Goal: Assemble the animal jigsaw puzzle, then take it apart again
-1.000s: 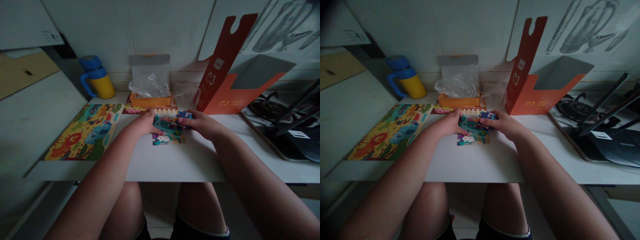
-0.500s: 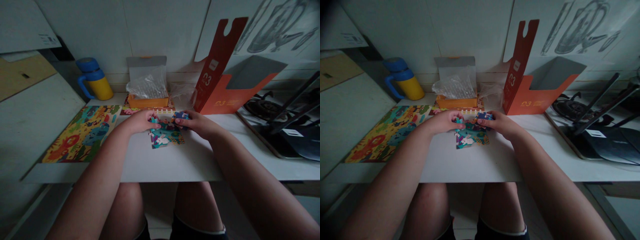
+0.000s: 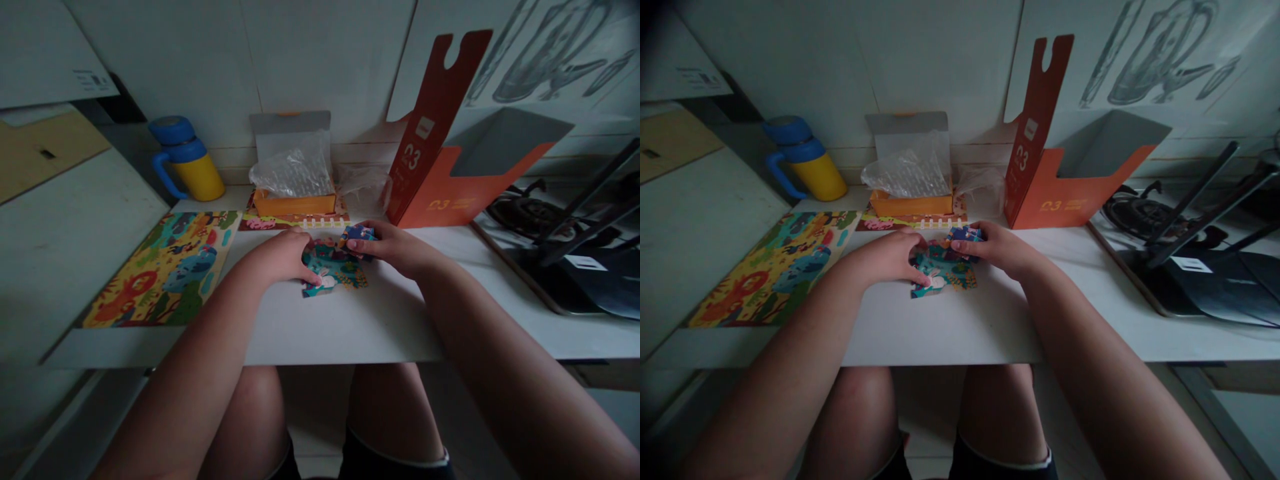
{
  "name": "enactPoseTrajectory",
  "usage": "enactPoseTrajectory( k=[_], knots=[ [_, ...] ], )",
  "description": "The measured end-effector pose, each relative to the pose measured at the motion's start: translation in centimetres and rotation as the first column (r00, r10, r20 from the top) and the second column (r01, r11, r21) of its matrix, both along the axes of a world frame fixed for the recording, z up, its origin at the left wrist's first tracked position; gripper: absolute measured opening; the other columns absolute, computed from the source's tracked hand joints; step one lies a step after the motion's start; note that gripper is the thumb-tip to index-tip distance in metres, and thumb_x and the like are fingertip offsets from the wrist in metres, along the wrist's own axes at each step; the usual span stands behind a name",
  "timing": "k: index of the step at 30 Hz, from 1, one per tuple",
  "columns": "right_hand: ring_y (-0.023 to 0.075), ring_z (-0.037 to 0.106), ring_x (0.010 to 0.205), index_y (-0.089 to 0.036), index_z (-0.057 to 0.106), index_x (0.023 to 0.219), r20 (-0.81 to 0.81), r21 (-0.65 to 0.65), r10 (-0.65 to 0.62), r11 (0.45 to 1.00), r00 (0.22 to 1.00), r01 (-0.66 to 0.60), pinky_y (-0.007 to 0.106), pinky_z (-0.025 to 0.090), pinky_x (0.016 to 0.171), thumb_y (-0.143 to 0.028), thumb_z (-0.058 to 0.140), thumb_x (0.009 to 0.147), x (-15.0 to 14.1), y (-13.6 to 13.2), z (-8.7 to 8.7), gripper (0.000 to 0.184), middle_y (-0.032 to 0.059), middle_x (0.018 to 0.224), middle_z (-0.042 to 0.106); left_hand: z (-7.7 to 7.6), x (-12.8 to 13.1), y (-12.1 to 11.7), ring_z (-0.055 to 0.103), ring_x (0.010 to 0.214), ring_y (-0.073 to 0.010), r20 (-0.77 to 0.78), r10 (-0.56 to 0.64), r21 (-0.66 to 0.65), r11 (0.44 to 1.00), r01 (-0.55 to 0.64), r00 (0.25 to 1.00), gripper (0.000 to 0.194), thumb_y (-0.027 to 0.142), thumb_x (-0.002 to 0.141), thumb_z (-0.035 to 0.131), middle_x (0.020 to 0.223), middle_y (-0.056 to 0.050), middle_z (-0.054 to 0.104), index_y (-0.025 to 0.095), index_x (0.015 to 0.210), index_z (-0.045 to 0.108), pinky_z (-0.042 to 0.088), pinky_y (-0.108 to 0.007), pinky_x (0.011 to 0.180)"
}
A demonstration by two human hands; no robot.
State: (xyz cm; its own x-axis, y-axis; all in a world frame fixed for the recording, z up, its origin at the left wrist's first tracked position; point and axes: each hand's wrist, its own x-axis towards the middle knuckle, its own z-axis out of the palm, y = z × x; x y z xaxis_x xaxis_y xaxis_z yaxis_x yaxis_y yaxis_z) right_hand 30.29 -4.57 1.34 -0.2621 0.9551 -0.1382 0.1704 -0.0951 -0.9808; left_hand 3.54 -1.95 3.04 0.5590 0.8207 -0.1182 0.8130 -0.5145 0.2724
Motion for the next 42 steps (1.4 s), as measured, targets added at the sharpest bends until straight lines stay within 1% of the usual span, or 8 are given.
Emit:
enactPoseTrajectory(
  k=[4,10,19,24,28,33,38,42],
  knots=[
    [0.0256,0.074,0.097,-0.020,0.074,0.104,-0.004,-0.010,0.007,1.000,1.000,-0.007,0.036,0.059,0.087,-0.055,0.099,0.070,-0.1,0.0,0.1,0.055,0.0087,0.108,0.081,-0.2,0.4,-0.2,0.069,0.117,-0.0346,-0.083,0.045,-0.008,0.999,-0.046,0.996,0.067,0.057,0.066,0.092,0.124,-0.015,0.071,0.017,0.116,0.074,0.054,-0.038,0.100],
    [0.0267,0.073,0.099,-0.022,0.074,0.107,0.053,0.019,-0.009,1.000,0.999,0.008,0.037,0.060,0.086,-0.055,0.098,0.071,0.0,0.0,-0.1,0.055,0.0084,0.108,0.081,-0.4,0.7,-0.1,0.070,0.115,-0.0351,-0.109,0.115,-0.059,0.991,-0.122,0.987,0.076,0.060,0.063,0.094,0.131,-0.017,0.071,0.019,0.121,0.068,0.055,-0.038,0.093],
    [0.0264,0.074,0.098,-0.020,0.075,0.101,-0.030,-0.002,0.017,1.000,0.999,-0.017,0.038,0.059,0.091,-0.055,0.098,0.070,-0.2,-0.2,0.4,0.052,0.0087,0.103,0.082,0.2,0.6,-0.3,0.071,0.103,-0.0272,0.112,-0.027,-0.096,0.995,0.038,0.993,0.048,0.040,0.073,0.089,0.117,-0.007,0.077,0.022,0.110,0.064,0.052,-0.033,0.084],
    [0.0258,0.074,0.098,-0.021,0.076,0.102,-0.024,-0.006,0.009,1.000,1.000,-0.009,0.036,0.060,0.089,-0.053,0.098,0.071,-0.1,-0.2,0.3,0.049,0.0082,0.107,0.082,0.2,0.1,-0.4,0.071,0.086,-0.0229,0.135,-0.074,-0.327,0.938,0.115,0.988,0.048,0.043,0.070,0.088,0.096,0.001,0.077,0.025,0.108,0.066,0.048,-0.030,0.069],
    [0.0260,0.073,0.100,-0.022,0.075,0.103,0.006,0.011,0.016,1.000,1.000,-0.017,0.036,0.059,0.089,-0.053,0.096,0.074,-0.1,-0.2,0.3,0.047,0.0076,0.108,0.082,0.5,0.5,-1.2,0.072,0.095,-0.0280,-0.020,-0.055,-0.204,0.978,0.050,0.998,0.055,0.047,0.065,0.092,0.107,-0.004,0.079,0.024,0.109,0.071,0.050,-0.033,0.075],
    [0.0249,0.073,0.099,-0.021,0.074,0.106,0.011,0.015,0.004,1.000,1.000,-0.005,0.035,0.059,0.089,-0.052,0.097,0.073,-0.1,-0.1,0.1,0.051,0.0065,0.107,0.081,0.7,1.0,-2.1,0.072,0.109,-0.0356,-0.101,-0.014,-0.070,0.998,0.007,0.995,0.064,0.049,0.062,0.095,0.119,-0.012,0.078,0.020,0.116,0.075,0.054,-0.038,0.089],
    [0.0246,0.073,0.100,-0.019,0.074,0.109,0.026,0.029,0.010,1.000,1.000,-0.011,0.034,0.059,0.089,-0.053,0.097,0.074,0.0,0.1,-0.2,0.054,0.0076,0.110,0.081,1.1,1.5,-2.6,0.073,0.100,-0.0351,-0.229,0.017,-0.065,0.997,-0.032,0.973,0.056,0.056,0.063,0.092,0.108,-0.013,0.079,0.020,0.104,0.081,0.052,-0.038,0.082],
    [0.0246,0.073,0.099,-0.019,0.073,0.112,0.051,0.037,-0.003,0.999,0.999,0.001,0.034,0.059,0.089,-0.053,0.097,0.074,0.1,0.1,-0.3,0.056,0.0081,0.110,0.081,1.5,1.6,-2.4,0.073,0.100,-0.0331,-0.269,-0.002,-0.095,0.995,-0.024,0.963,0.057,0.058,0.066,0.090,0.109,-0.012,0.080,0.019,0.106,0.080,0.050,-0.036,0.079]
  ],
)
